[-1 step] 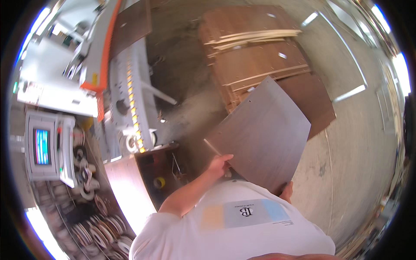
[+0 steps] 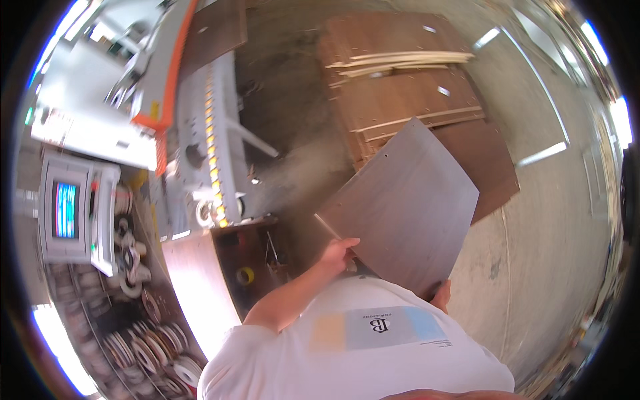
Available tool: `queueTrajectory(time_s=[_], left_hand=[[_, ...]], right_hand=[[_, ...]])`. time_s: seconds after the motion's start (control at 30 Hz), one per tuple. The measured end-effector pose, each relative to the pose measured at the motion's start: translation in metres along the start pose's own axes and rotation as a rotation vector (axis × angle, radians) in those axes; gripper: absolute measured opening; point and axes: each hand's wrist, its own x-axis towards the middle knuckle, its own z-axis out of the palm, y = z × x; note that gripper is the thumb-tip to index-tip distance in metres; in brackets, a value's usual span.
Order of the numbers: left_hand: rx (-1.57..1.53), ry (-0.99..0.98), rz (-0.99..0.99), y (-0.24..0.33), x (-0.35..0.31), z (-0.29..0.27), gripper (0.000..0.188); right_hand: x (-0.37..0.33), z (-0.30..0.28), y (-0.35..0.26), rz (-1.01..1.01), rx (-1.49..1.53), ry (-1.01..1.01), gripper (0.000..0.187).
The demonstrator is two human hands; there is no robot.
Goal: The person picks up wooden boards from a stack and feeds them one at a time into an edge banding machine.
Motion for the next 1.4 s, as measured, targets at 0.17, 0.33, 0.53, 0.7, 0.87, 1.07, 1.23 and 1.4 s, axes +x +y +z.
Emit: queueTrajectory(time_s=[0.17, 0.33, 0.53, 0.7, 0.87, 1.07, 1.23, 1.4], left_hand=[[-0.202, -0.046, 0.232, -0.001, -0.071, -0.048, 0.033], [-0.163, -0.181, 0.375, -0.039, -0.106, -0.146, 0.042], [-0.601, -0.246, 0.512, -0.049, -0.173, -0.201, 0.05], [-0.815, -0.044, 0.651, -0.079, -0.174, -0.266, 0.045], [-0.886, 0.141, 0.744, -0.058, -0.19, -0.281, 0.046], [-0.255, 0.442, 0.431, -0.051, -0.222, -0.31, 0.042], [-0.036, 0.702, 0.617, -0.042, -0.259, -0.322, 0.028], [-0.117, 0.759, 0.632, -0.056, -0.258, -0.358, 0.026]], right_hand=[[-0.018, 0.049, -0.019, -0.238, -0.201, -0.245, 0.064], [-0.042, 0.124, -0.024, -0.317, -0.197, -0.365, 0.058], [-0.071, 0.22, 0.012, -0.475, -0.331, -0.491, 0.048], [-0.125, 0.285, 0.057, -0.57, -0.48, -0.551, 0.05], [-0.156, 0.305, 0.095, -0.635, -0.648, -0.745, 0.049], [-0.238, 0.308, 0.101, -0.691, -0.972, -1.236, 0.04], [-0.24, 0.332, 0.128, -0.883, -1.062, -1.311, 0.04], [-0.238, 0.348, 0.145, -1.034, -1.07, -1.246, 0.04]])
